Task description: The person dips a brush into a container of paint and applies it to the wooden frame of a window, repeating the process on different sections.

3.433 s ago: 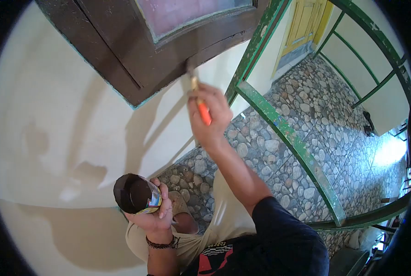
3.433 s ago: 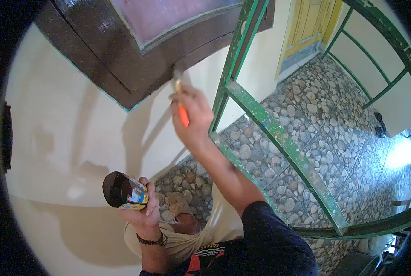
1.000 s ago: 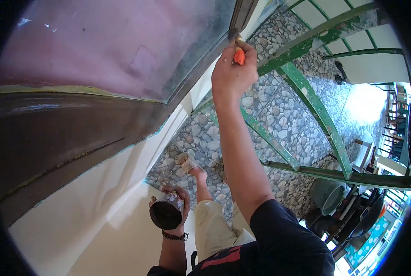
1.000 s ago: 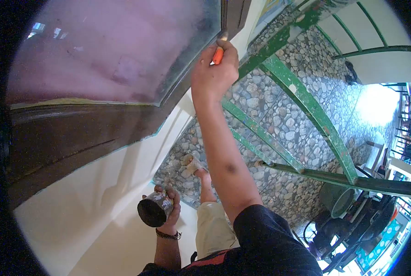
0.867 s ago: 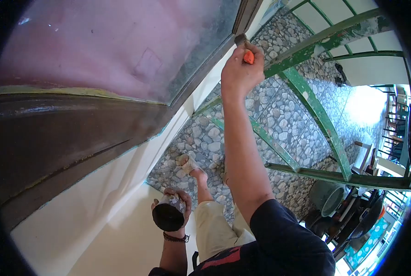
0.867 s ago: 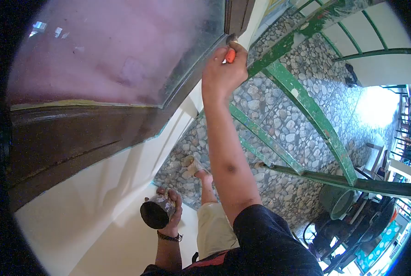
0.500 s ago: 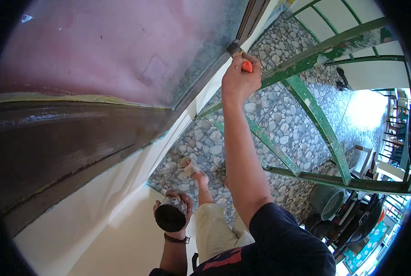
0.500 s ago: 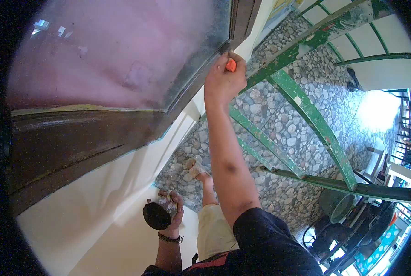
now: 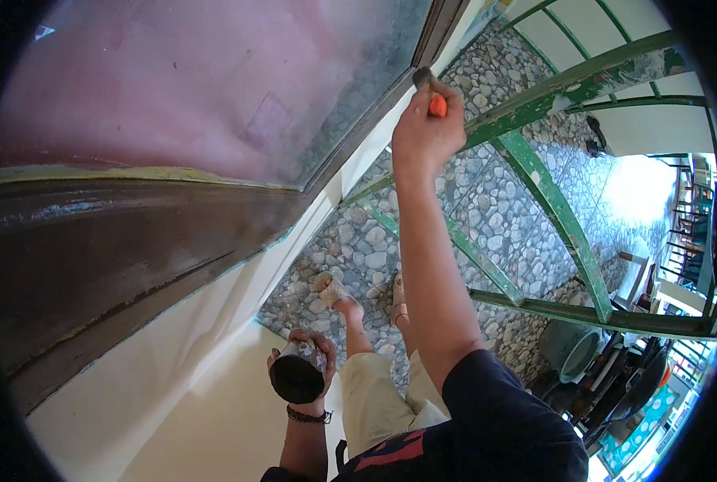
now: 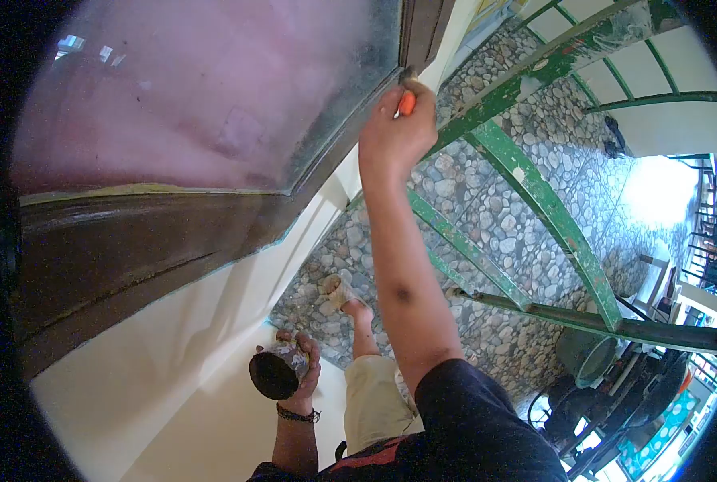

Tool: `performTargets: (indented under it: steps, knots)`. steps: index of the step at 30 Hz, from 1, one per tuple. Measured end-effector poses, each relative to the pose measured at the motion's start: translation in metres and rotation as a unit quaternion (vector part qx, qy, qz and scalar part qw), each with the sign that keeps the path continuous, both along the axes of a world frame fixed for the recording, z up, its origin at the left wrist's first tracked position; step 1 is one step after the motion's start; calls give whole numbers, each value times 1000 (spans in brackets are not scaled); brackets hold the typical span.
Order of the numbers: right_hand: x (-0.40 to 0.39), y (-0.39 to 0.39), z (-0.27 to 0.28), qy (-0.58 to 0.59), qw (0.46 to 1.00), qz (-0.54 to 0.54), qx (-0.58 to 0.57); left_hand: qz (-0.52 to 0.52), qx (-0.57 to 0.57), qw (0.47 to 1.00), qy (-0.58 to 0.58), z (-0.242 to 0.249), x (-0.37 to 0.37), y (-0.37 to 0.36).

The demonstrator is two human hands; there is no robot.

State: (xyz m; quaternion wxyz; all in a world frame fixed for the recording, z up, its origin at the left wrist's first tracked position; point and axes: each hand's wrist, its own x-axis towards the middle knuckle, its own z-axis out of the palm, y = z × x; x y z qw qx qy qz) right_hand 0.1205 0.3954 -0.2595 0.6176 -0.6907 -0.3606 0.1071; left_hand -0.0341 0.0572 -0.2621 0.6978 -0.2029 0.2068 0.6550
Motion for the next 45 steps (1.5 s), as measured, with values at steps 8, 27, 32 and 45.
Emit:
performTargets:
  steps: [8, 27, 32, 45]
  knots:
    - [-2, 11, -6, 12, 998, -3, -54, 18, 10, 1000, 18, -14, -2, -11]
    - [-3, 2, -8, 28, 996, 24, -85, -1, 38, 999, 23, -10, -4, -10]
    - [-13, -20, -10, 63, 995, 32, -65, 30, 10, 998, -49, -13, -2, -17]
    - [-11, -10, -9, 44, 997, 19, -54, 19, 6, 1000, -10, -11, -3, -18]
